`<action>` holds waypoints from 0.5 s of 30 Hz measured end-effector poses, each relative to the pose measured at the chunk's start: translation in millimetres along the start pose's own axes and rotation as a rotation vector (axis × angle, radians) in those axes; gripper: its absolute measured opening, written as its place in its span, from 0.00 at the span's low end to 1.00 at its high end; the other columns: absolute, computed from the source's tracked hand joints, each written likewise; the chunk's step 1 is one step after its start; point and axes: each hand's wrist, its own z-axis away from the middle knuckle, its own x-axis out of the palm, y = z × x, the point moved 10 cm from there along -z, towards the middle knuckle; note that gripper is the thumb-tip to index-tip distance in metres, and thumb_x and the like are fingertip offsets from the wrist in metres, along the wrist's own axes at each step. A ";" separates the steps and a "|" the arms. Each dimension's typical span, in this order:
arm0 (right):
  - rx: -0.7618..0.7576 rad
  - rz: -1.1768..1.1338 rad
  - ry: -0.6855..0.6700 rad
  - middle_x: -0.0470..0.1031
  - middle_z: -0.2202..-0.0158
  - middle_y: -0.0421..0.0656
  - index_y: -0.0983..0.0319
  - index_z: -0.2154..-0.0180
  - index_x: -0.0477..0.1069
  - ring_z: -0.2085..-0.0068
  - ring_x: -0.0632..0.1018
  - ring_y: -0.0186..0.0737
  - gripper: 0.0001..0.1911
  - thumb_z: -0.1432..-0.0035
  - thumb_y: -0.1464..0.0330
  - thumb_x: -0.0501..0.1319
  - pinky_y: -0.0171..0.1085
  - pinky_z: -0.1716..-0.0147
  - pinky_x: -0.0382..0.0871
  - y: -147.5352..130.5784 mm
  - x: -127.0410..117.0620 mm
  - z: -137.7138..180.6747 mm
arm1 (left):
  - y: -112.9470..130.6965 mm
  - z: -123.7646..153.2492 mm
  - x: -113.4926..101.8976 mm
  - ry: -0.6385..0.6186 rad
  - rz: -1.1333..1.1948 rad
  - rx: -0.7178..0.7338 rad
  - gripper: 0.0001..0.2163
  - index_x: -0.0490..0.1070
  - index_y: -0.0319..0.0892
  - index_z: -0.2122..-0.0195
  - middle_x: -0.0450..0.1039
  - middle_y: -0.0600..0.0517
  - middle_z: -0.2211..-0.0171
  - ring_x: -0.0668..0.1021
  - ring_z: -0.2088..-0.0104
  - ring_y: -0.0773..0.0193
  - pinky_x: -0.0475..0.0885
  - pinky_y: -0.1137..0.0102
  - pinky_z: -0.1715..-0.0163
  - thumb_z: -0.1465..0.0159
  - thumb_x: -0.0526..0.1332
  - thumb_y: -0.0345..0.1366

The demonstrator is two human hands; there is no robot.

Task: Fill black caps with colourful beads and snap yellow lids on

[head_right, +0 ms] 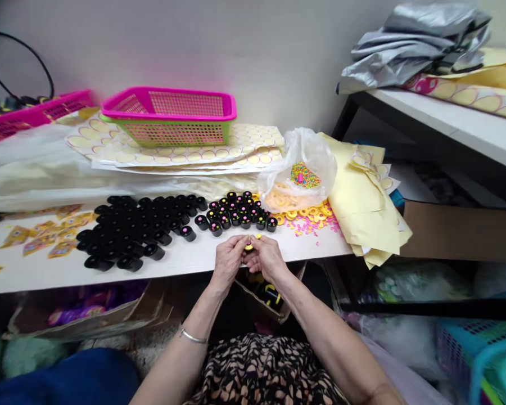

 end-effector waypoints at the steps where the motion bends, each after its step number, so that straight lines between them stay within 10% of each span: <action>1: -0.011 0.001 -0.005 0.68 0.84 0.37 0.63 0.67 0.64 0.87 0.68 0.30 0.14 0.48 0.59 0.59 0.27 0.91 0.61 -0.2 -0.6 0.5 | 1.2 0.7 3.8 -0.059 -0.008 0.027 0.15 0.74 0.37 0.66 0.70 0.53 0.73 0.67 0.79 0.73 0.63 0.76 0.79 0.50 0.65 0.43; 7: -0.236 0.173 -0.038 0.61 0.85 0.34 0.65 0.70 0.70 0.88 0.56 0.22 0.18 0.49 0.55 0.61 0.24 0.92 0.46 -14.4 -10.1 19.3 | 24.3 16.6 5.1 -0.124 -0.146 0.305 0.13 0.74 0.40 0.68 0.68 0.52 0.67 0.71 0.67 0.66 0.67 0.71 0.66 0.56 0.70 0.35; 11: -0.342 0.078 -0.084 0.70 0.75 0.40 0.65 0.64 0.73 0.77 0.68 0.27 0.17 0.48 0.57 0.61 0.25 0.83 0.60 -24.4 -24.5 37.0 | 43.6 34.3 9.5 -0.158 -0.302 0.405 0.13 0.76 0.42 0.68 0.71 0.50 0.68 0.69 0.60 0.60 0.65 0.65 0.57 0.56 0.70 0.34; 15: -0.137 -0.133 -0.366 0.74 0.62 0.44 0.62 0.59 0.72 0.62 0.74 0.37 0.18 0.51 0.60 0.65 0.38 0.66 0.73 -9.0 -16.1 48.5 | 60.4 54.6 20.1 -0.249 -0.340 0.512 0.14 0.76 0.42 0.66 0.72 0.50 0.69 0.67 0.59 0.59 0.64 0.63 0.55 0.55 0.67 0.28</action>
